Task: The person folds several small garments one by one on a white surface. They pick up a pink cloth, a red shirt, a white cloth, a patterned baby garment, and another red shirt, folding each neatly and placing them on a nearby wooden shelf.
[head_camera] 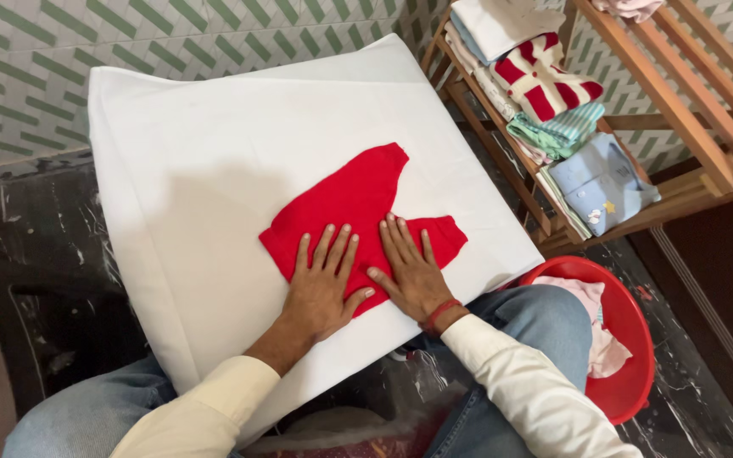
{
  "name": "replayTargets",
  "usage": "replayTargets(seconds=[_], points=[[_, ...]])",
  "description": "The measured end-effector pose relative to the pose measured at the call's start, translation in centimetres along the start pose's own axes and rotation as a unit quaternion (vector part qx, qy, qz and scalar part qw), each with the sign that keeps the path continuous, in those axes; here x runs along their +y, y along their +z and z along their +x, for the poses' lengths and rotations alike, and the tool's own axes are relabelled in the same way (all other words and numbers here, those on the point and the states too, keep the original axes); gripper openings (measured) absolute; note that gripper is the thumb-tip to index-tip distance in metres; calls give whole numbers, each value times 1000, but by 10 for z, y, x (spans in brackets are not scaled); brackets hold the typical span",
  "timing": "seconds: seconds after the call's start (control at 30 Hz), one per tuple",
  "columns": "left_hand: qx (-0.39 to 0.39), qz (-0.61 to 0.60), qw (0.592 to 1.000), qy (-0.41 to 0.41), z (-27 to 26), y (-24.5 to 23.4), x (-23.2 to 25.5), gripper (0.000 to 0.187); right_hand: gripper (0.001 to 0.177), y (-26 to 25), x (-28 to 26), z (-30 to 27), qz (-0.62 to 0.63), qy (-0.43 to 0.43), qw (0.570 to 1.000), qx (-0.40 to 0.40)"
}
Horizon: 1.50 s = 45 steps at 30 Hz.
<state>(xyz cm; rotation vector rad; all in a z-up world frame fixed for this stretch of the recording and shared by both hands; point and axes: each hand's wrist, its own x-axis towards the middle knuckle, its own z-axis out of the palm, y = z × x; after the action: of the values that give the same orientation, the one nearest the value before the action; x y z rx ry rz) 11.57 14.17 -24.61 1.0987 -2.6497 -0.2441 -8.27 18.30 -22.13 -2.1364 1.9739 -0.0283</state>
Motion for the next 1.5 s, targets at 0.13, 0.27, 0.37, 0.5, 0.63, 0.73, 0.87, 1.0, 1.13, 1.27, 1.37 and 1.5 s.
replayTargets(seconds=[0.13, 0.27, 0.37, 0.5, 0.63, 0.73, 0.87, 1.0, 1.13, 1.27, 1.37, 1.5], points=[[-49, 33, 998, -11, 2, 1, 0, 86, 84, 0, 19, 2, 11, 57, 998, 26], [-84, 41, 995, -20, 2, 0, -1, 88, 83, 5, 51, 8, -8, 148, 988, 46], [-87, 30, 995, -22, 5, -5, 1, 88, 83, 13, 76, 12, -29, 210, 976, 55], [-14, -54, 998, 13, 3, -26, 4, 93, 76, 12, 99, 17, -33, 190, 972, 136], [-127, -109, 986, 27, 4, -50, 7, 85, 55, -31, 122, 6, 92, 121, 976, 156], [-207, -100, 972, 46, 5, -60, 4, 66, 34, -73, 134, -3, 44, 11, 998, 41], [-236, -82, 967, 49, 5, -62, -1, 45, 34, -92, 125, -2, 2, -20, 998, -56], [-257, -64, 963, 48, 6, -59, -5, 11, 30, -92, 122, 2, 16, -14, 997, -79], [-233, -101, 967, 24, 6, -61, -8, 6, 21, -93, 129, 7, 12, -28, 997, -65], [-190, -173, 966, -38, 8, -73, -19, 12, 18, -90, 140, 18, 124, -27, 992, -18], [-115, -236, 960, -94, 9, -81, -36, 19, 15, -85, 149, 35, 273, -39, 960, 35], [-63, -281, 931, -225, 18, -85, -60, 22, 10, -78, 151, 70, 385, 16, 920, 68]])
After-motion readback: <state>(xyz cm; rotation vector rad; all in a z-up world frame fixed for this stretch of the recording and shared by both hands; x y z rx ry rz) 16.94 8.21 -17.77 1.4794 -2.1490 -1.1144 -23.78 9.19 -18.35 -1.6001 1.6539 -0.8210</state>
